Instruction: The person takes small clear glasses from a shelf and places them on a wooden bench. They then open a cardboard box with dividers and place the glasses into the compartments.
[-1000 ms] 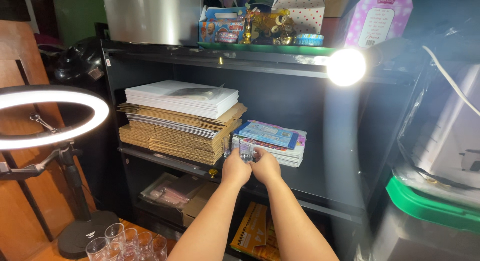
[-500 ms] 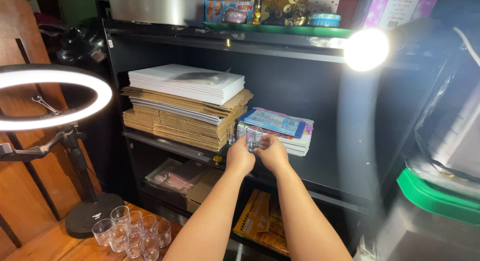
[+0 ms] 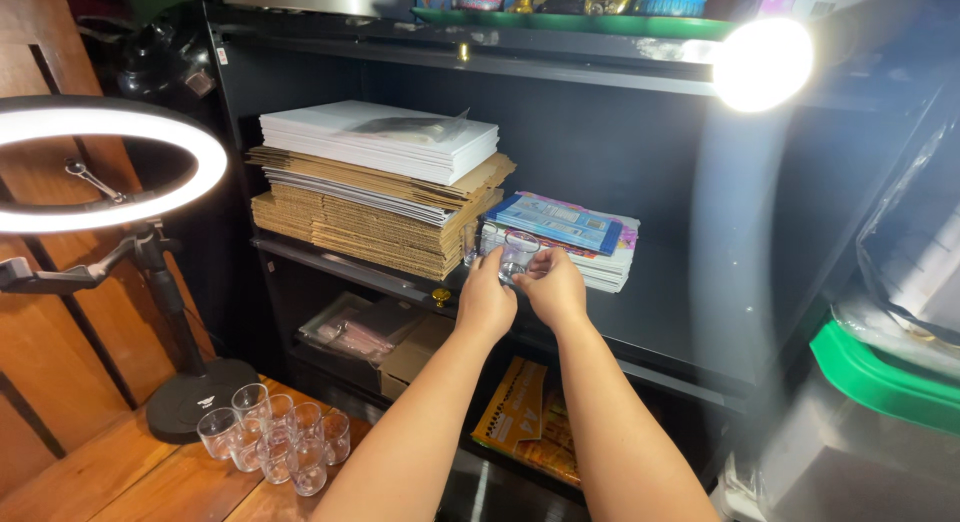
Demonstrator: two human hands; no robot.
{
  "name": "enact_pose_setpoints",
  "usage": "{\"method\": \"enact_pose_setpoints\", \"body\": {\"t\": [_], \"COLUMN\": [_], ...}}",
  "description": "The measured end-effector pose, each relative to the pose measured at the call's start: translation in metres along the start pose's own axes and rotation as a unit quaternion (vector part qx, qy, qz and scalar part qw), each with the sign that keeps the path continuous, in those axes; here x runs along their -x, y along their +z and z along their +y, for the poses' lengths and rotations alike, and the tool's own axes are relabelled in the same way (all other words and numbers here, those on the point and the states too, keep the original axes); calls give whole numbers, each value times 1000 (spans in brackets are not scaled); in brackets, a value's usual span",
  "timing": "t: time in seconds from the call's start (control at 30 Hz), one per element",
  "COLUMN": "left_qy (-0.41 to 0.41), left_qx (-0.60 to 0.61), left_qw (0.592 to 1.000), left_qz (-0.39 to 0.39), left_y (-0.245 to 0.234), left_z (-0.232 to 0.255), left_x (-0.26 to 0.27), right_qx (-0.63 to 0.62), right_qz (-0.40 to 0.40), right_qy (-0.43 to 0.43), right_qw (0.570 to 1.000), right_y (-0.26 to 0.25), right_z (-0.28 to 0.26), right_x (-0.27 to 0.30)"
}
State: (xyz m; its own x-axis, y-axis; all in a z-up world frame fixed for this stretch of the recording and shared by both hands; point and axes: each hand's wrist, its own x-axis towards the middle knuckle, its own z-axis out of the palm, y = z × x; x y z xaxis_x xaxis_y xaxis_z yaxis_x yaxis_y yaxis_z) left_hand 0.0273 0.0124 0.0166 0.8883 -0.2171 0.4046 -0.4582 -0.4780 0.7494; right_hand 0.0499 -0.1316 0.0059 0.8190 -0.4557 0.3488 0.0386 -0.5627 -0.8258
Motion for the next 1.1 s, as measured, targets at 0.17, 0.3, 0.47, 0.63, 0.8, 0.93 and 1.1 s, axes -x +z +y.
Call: {"method": "enact_pose_setpoints", "body": {"t": [0.17, 0.3, 0.47, 0.63, 0.8, 0.93, 1.1], "left_qy": [34, 51, 95, 87, 18, -63, -157], "left_qx": [21, 60, 83, 128, 218, 264, 219], "left_qw": [999, 996, 987, 975, 948, 921, 903], "left_qz": [19, 28, 94, 160, 230, 278, 335], "left_y": [2, -1, -15, -42, -80, -90, -106], "left_z": [-8, -9, -15, -47, -89, -153, -227], "left_x": [4, 15, 45, 92, 164, 210, 261], "right_qx": [-37, -129, -225, -283, -344, -338, -309], "right_qz": [16, 16, -2, -37, -98, -131, -160], "right_qy": [-17, -65, -90, -82, -95, -59, -27], "right_qw": [999, 989, 970, 955, 929, 930, 937], "right_y": [-8, -6, -8, 29, 101, 161, 218], "right_z": [-14, -1, -20, -31, -21, -26, -19], "right_x": [22, 21, 69, 124, 183, 250, 316]}}
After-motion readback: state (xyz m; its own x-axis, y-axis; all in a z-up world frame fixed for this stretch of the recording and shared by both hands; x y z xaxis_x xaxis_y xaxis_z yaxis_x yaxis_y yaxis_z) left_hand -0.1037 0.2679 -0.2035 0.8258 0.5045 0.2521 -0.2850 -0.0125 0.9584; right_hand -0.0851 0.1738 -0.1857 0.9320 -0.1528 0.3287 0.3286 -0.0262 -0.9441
